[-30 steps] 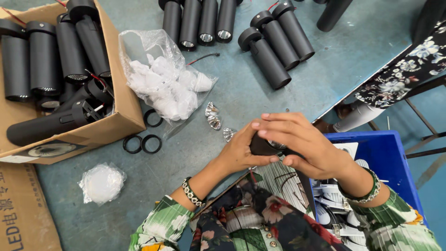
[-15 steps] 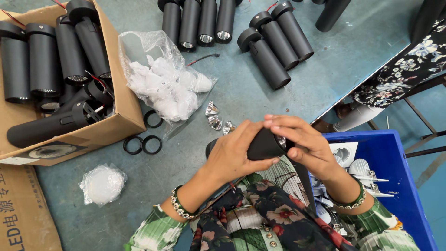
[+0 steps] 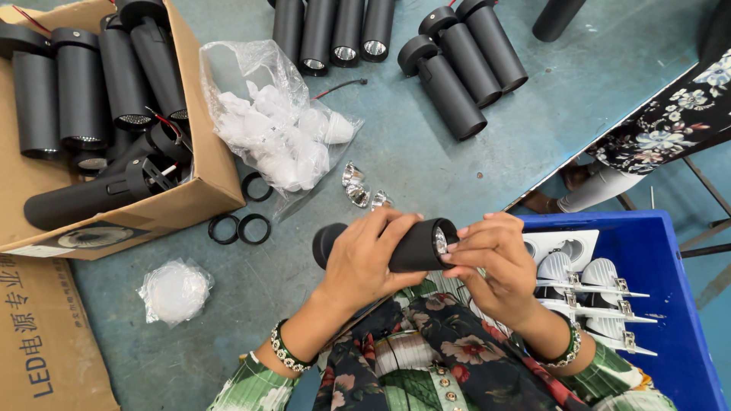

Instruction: The person assembles a light fixture by inserting an LED component and a silver reflector into a black cylindrical housing by hand.

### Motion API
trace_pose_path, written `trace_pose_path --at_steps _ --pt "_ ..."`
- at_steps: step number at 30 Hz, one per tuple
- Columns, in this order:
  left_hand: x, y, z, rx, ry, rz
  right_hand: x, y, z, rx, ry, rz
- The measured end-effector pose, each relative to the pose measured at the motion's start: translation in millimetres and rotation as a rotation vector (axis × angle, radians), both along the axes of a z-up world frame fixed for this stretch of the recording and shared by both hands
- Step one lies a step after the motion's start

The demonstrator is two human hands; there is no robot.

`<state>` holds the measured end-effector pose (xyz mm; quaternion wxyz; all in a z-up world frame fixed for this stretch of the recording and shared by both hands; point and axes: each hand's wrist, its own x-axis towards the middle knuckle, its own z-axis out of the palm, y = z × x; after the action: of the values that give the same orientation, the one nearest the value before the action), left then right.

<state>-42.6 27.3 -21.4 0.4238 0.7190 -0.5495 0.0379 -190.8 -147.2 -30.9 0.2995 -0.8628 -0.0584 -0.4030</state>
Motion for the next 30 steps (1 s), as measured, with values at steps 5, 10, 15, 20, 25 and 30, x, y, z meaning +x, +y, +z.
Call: trace_pose_path --at_steps 5,10,15,20,25,30 --pt "-9 5 -15 -0.069 0.069 0.032 4 7 -4 0.032 0.02 0.057" --pt "-25 7 -39 -0.224 0.158 0.164 20 7 0 0.03 0.017 0.178" --pt "-34 3 -47 -0.375 0.395 0.115 43 16 -6 0.309 0.041 0.485" --pt "10 55 14 -0.155 0.52 -0.043 49 13 3 0.208 0.093 0.49" --pt "17 62 76 0.251 0.611 0.097 48 18 26 0.068 0.131 0.429" --pt "22 50 80 0.233 0.603 0.118 39 31 31 0.146 0.161 0.376"
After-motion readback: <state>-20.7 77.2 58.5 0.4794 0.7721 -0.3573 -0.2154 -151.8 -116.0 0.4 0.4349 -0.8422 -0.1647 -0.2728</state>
